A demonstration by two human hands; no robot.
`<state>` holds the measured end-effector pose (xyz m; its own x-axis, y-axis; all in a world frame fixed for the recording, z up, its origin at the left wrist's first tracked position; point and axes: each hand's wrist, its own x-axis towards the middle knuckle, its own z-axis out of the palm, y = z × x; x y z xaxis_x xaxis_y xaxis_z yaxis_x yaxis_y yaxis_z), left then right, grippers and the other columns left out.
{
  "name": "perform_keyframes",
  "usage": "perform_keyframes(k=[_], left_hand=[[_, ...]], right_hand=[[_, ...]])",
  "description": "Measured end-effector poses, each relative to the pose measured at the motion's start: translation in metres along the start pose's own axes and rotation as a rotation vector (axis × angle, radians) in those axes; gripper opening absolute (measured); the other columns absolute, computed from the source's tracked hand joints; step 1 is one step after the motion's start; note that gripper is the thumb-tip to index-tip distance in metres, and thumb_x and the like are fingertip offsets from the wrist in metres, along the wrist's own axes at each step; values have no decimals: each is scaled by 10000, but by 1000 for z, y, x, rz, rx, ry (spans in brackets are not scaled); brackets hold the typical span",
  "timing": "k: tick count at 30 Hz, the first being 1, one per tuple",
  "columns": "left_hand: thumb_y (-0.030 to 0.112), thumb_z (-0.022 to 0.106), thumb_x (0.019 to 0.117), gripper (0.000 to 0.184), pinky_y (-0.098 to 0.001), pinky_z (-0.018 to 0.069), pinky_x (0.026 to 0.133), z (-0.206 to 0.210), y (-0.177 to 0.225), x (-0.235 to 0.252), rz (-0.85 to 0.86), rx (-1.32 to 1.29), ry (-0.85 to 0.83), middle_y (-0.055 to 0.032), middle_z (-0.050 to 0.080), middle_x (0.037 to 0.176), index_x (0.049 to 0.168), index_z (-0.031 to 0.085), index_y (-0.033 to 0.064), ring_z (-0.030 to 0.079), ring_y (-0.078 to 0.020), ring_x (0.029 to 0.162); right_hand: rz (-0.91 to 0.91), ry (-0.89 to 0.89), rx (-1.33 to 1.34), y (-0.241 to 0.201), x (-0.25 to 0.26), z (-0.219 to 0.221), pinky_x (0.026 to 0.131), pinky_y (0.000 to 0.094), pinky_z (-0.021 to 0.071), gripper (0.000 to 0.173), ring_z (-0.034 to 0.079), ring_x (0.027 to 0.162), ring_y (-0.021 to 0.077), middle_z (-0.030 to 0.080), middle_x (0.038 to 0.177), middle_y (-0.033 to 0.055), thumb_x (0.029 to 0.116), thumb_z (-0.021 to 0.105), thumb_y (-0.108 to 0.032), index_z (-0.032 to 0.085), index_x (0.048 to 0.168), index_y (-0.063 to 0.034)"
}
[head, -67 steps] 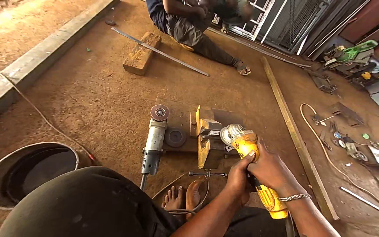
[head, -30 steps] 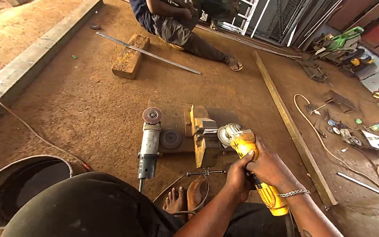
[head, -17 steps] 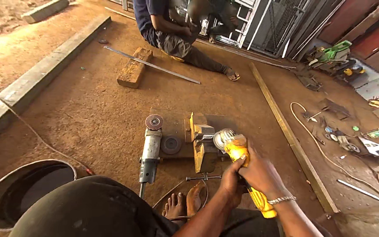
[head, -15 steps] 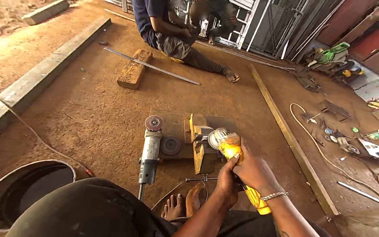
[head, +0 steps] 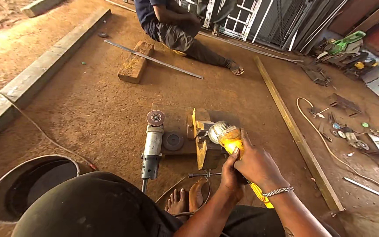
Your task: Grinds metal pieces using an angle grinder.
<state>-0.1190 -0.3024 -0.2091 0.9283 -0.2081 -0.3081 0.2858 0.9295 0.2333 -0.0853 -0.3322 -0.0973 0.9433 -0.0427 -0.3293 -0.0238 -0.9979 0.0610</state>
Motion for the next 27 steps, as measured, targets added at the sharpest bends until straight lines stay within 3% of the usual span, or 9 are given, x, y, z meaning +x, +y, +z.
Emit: perform_keyframes(k=[4,9,14,17,21,24,27], left_hand=[[499,474,1038,434,-356,587,666,-1,8,1,-16,5,-3,-91,697,860,1084,672,117,696,-182,764],[580,445,1031,519,-415,598,766,3,1,8,-193,-37,-108,-113,710,984,1178,642,122,710,-223,893],[492,482,1019,438,-377,597,701,-3,-9,3,8,-57,-40,-105,711,905,1128,665,110,710,-197,813],[473,502,1007,403,-375,598,716,-6,-3,2,91,-90,-43,-95,713,913,1126,672,127,711,-185,825],[534,460,1031,455,-367,590,682,-3,5,4,-13,-44,-43,-91,705,895,1116,671,139,704,-185,795],[575,448,1032,511,-407,595,766,0,2,8,-121,-73,-118,-108,711,968,1162,662,130,707,-211,881],[553,462,1033,493,-405,596,766,2,-4,8,-97,-81,-92,-112,713,972,1168,664,124,708,-213,882]], right_hand=[[-14,-11,8,-3,6,-2,797,553,565,1053,706,947,372,718,989,171,856,749,-288,93,1679,-274],[110,40,-35,1,3,-1,825,545,569,1029,709,993,370,717,1026,183,866,739,-302,115,1670,-152],[10,32,-18,3,-1,5,753,541,570,1071,709,900,362,707,916,159,841,750,-274,84,1678,-231],[-39,8,-19,-4,1,1,769,538,568,1074,705,920,353,706,932,152,834,758,-271,93,1677,-279],[6,19,-7,-6,4,0,774,538,570,1059,709,933,358,714,946,156,845,752,-273,97,1676,-255],[100,27,-26,-4,3,-2,822,539,570,1041,703,997,364,712,1027,174,869,730,-293,83,1678,-189],[100,33,-38,0,3,0,797,530,571,1040,708,967,357,714,979,164,859,733,-296,98,1675,-189]])
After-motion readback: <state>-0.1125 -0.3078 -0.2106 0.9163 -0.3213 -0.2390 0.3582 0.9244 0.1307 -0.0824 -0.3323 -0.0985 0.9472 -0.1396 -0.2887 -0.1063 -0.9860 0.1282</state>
